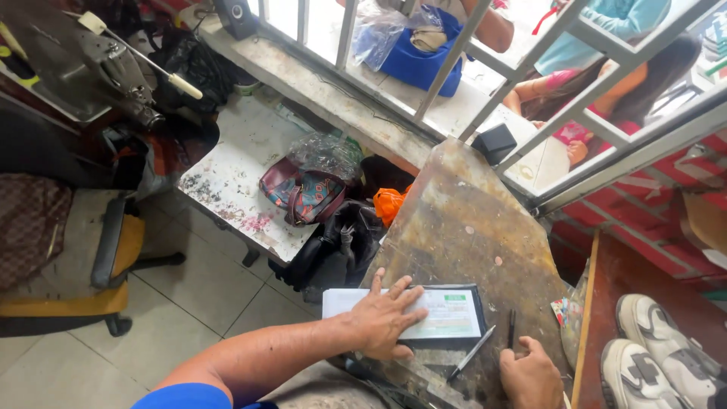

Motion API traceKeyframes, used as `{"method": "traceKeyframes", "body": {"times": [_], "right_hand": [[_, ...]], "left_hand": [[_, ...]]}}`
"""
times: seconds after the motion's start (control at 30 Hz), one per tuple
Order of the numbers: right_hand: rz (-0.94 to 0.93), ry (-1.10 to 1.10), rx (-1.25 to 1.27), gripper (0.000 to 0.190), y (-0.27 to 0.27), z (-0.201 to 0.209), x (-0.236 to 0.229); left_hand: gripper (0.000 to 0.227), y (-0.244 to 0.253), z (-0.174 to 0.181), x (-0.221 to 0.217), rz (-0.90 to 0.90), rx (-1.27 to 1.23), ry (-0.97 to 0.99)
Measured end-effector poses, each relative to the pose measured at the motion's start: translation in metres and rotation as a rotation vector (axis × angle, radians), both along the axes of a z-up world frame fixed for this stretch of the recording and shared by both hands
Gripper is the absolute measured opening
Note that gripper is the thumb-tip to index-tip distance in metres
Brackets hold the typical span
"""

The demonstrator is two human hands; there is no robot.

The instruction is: Writing a receipt, handling cash payment, and applying tape to shoes for repair

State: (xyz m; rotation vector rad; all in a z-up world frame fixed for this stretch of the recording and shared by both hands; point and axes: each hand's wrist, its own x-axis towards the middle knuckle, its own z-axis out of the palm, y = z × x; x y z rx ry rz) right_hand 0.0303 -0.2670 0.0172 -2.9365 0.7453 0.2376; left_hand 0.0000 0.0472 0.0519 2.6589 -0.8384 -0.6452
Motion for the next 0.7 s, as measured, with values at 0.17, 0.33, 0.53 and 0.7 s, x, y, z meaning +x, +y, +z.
{"method": "traceKeyframes", "body": {"times": [0.17,0.33,0.53,0.7], "right_hand": [[0.179,-0.727,-0.11,0.033,-0.007,-0.055,-0.027],[0.229,-0.916,0.197,0.028,-0.009,-0.12,-0.058],[0.386,-1.052,0.173,0.026,0.016,-0.118,-0.073],[0.415,-1.122,0.204,0.021,0.014,-0.135,-0.072]], "left_hand": [[0.087,0.002,-0.025,0.003,-0.002,-0.048,-0.089],[0.086,0.005,-0.03,-0.001,0.017,-0.09,-0.136],[0.086,0.008,-0.02,0.002,-0.008,-0.092,-0.049],[0.086,0.006,-0.024,0.004,-0.009,-0.109,-0.074]]}}
